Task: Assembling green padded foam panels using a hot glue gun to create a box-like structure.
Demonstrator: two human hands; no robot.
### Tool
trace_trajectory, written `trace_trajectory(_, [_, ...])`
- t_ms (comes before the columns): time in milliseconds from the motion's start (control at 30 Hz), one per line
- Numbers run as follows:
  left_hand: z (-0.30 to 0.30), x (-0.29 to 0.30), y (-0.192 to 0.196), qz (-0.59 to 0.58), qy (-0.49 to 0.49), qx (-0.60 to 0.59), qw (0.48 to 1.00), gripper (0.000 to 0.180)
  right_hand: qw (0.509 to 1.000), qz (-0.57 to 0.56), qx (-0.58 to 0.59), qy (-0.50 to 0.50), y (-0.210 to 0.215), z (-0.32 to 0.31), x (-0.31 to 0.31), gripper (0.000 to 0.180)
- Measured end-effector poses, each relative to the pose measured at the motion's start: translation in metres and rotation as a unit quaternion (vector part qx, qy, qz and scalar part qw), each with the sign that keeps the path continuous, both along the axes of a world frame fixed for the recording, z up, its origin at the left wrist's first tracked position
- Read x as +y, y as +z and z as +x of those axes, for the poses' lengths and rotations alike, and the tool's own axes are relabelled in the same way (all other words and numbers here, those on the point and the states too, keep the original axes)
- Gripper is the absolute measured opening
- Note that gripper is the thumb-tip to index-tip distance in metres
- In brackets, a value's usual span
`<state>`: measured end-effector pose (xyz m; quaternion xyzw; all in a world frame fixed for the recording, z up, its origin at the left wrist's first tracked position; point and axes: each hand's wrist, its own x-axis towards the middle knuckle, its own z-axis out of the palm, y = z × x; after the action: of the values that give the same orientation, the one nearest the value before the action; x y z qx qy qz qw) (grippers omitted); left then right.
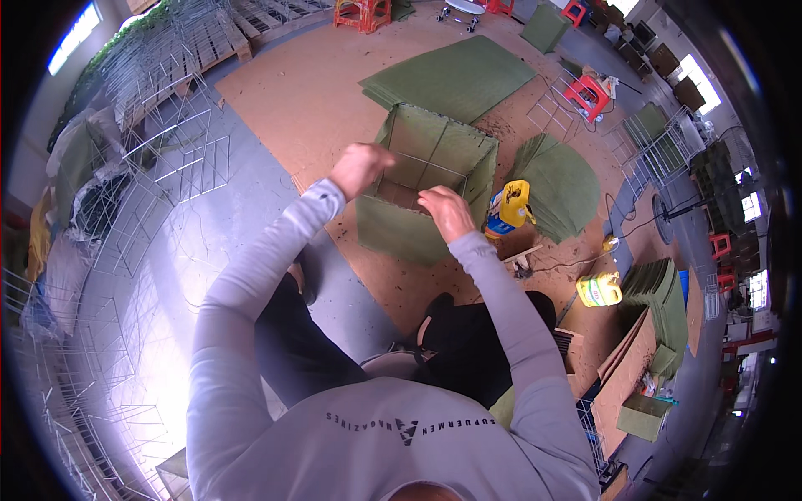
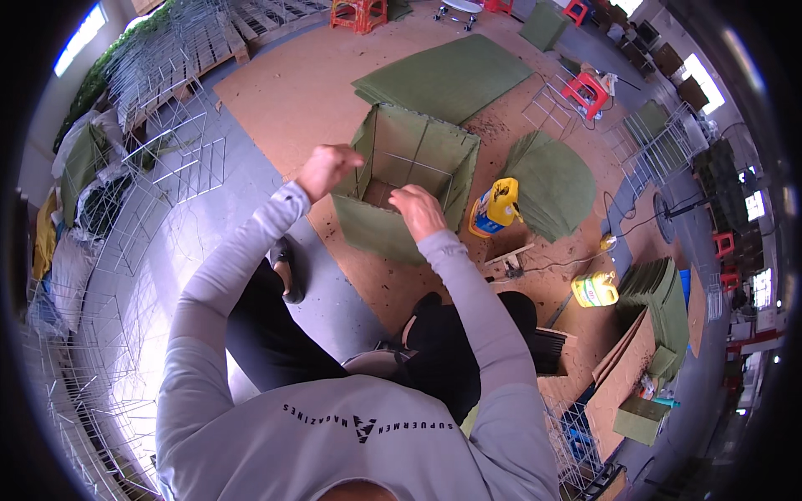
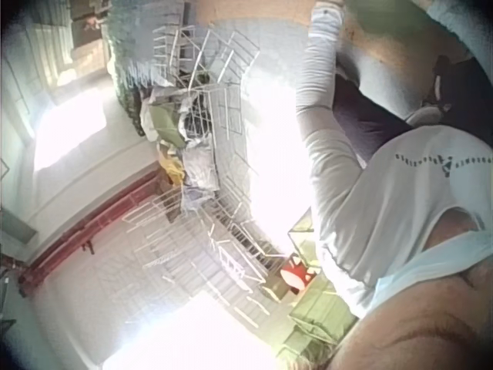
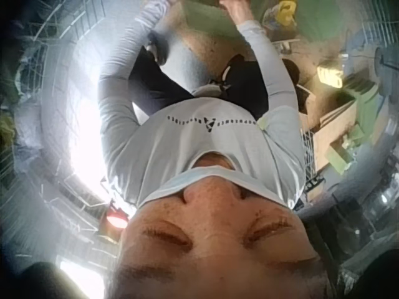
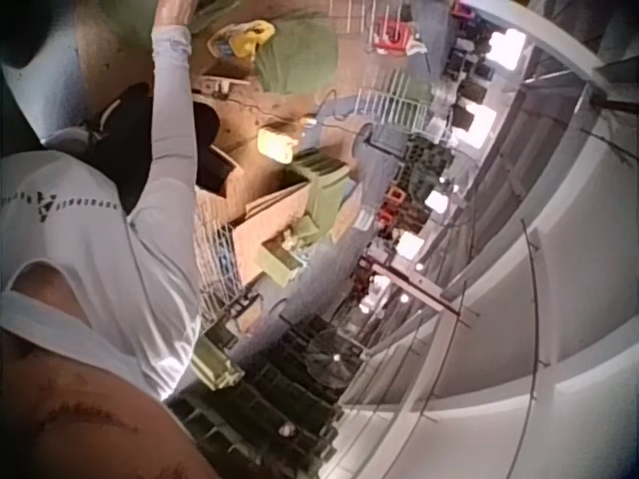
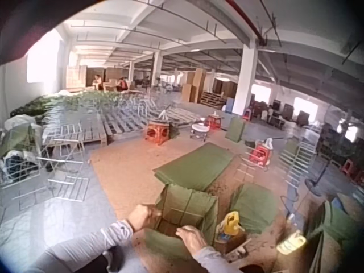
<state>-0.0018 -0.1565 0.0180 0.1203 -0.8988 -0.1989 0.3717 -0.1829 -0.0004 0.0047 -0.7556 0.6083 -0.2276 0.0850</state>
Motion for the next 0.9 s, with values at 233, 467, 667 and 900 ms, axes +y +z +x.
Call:
trace_trajectory(233, [0.047,0.054,-0.019,-0.104,-0.005,-0.159,0.982,0.025,0.976,-0.210,-0.014,-0.055,-0.016,0.066,0.005,0.020])
trace_trajectory(467, [0.028,0.041,-0.033,-0.137,0.000,-0.216,0.967,0.020,0.981,-0.185,0.005,-0.052,-0.026,0.060,-0.018,0.009])
trace_trajectory(667, [0.003,0.013,-0.031,-0.037,-0.043,-0.254,0.966,0.007,0.994,-0.047,-0.082,-0.051,-0.031,0.037,-0.036,0.009])
trace_trajectory(900, [-0.015,-0.007,-0.017,0.077,-0.136,-0.371,0.915,0.019,0.980,0.146,-0.136,-0.025,-0.003,0.024,-0.049,0.015])
